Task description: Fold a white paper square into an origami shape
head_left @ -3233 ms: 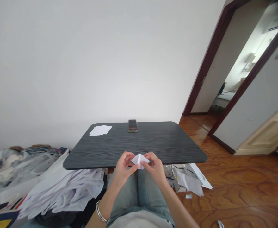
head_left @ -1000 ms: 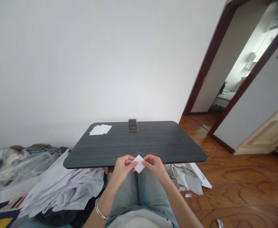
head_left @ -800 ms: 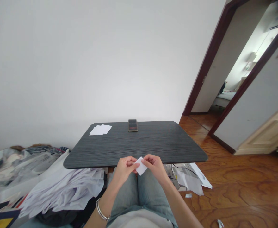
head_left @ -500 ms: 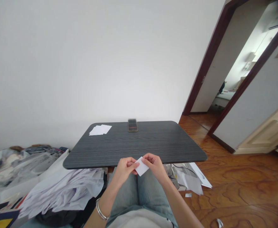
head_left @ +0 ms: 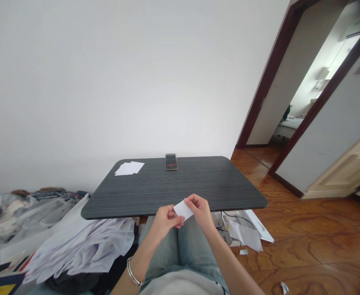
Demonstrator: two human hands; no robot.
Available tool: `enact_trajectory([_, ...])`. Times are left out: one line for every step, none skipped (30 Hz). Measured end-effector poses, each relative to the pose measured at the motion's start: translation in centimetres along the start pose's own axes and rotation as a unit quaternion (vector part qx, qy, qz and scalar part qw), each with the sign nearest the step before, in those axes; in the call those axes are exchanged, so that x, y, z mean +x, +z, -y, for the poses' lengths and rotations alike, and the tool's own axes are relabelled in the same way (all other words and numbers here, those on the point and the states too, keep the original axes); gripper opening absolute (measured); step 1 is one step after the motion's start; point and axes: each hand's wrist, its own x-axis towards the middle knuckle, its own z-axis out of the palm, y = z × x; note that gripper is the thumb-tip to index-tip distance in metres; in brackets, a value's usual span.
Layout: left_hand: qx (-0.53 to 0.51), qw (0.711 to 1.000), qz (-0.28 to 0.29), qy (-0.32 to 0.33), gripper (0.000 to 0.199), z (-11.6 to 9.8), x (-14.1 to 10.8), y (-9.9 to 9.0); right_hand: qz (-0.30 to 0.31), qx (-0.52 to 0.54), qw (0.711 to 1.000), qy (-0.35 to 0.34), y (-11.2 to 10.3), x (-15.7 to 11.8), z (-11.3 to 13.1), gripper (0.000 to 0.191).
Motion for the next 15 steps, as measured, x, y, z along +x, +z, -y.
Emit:
enact_trajectory([0.000, 1.000, 0.003, -0.001, 0.032, 0.09, 0.01, -0.03, 0.000, 0.003, 1.000, 0.005, 0.01, 0.00, 0.10, 0.030])
enact_trajectory([0.000, 1.000, 0.007, -0.001, 0.031, 0.19, 0.02, -0.07, 0.001, 0.005, 1.000, 0.009, 0.02, 0.01, 0.17, 0.030])
enact_trajectory([0.001, 1.000, 0.012, -0.003, 0.031, 0.29, 0.02, -0.10, 0.001, 0.005, 1.000, 0.014, 0.03, 0.02, 0.20, 0.031])
enact_trajectory([0.002, 1.000, 0.017, -0.004, 0.032, 0.39, 0.03, -0.13, 0.001, 0.004, 1.000, 0.018, 0.03, 0.03, 0.19, 0.031])
enact_trajectory([0.005, 1.000, 0.020, -0.004, 0.032, 0.49, 0.03, -0.15, 0.000, 0.000, 1.000, 0.019, 0.02, 0.04, 0.13, 0.032])
enact_trajectory([0.009, 1.000, 0.021, -0.003, 0.032, 0.57, 0.05, -0.15, -0.001, -0.005, 1.000, 0.019, 0.01, 0.06, 0.04, 0.033])
enact_trajectory([0.015, 1.000, 0.019, -0.002, 0.031, 0.65, 0.07, -0.15, -0.003, -0.009, 1.000, 0.017, -0.01, 0.07, -0.07, 0.033])
enact_trajectory([0.020, 1.000, 0.017, 0.002, 0.031, 0.71, 0.11, -0.15, -0.005, -0.013, 1.000, 0.015, -0.02, 0.09, -0.21, 0.034])
enact_trajectory([0.026, 1.000, 0.014, 0.010, 0.032, 0.76, 0.16, -0.15, -0.006, -0.015, 1.000, 0.012, -0.03, 0.11, -0.34, 0.034])
enact_trajectory([0.032, 0.999, 0.011, 0.019, 0.033, 0.79, 0.20, -0.16, -0.006, -0.017, 1.000, 0.009, -0.04, 0.14, -0.45, 0.034])
enact_trajectory([0.038, 0.999, 0.008, 0.030, 0.035, 0.80, 0.24, -0.17, -0.005, -0.018, 1.000, 0.008, -0.04, 0.16, -0.55, 0.033])
enact_trajectory([0.044, 0.998, 0.006, 0.042, 0.036, 0.78, 0.26, -0.20, -0.005, -0.019, 1.000, 0.008, -0.05, 0.19, -0.62, 0.033])
enact_trajectory([0.048, 0.997, 0.002, 0.053, 0.037, 0.73, 0.26, -0.22, -0.005, -0.021, 1.000, 0.008, -0.07, 0.20, -0.67, 0.033])
enact_trajectory([0.052, 0.997, -0.002, 0.062, 0.037, 0.66, 0.24, -0.25, -0.003, -0.022, 1.000, 0.010, -0.09, 0.21, -0.71, 0.032])
enact_trajectory([0.054, 0.996, -0.006, 0.068, 0.038, 0.58, 0.21, -0.27, 0.002, -0.021, 1.000, 0.013, -0.12, 0.20, -0.73, 0.031])
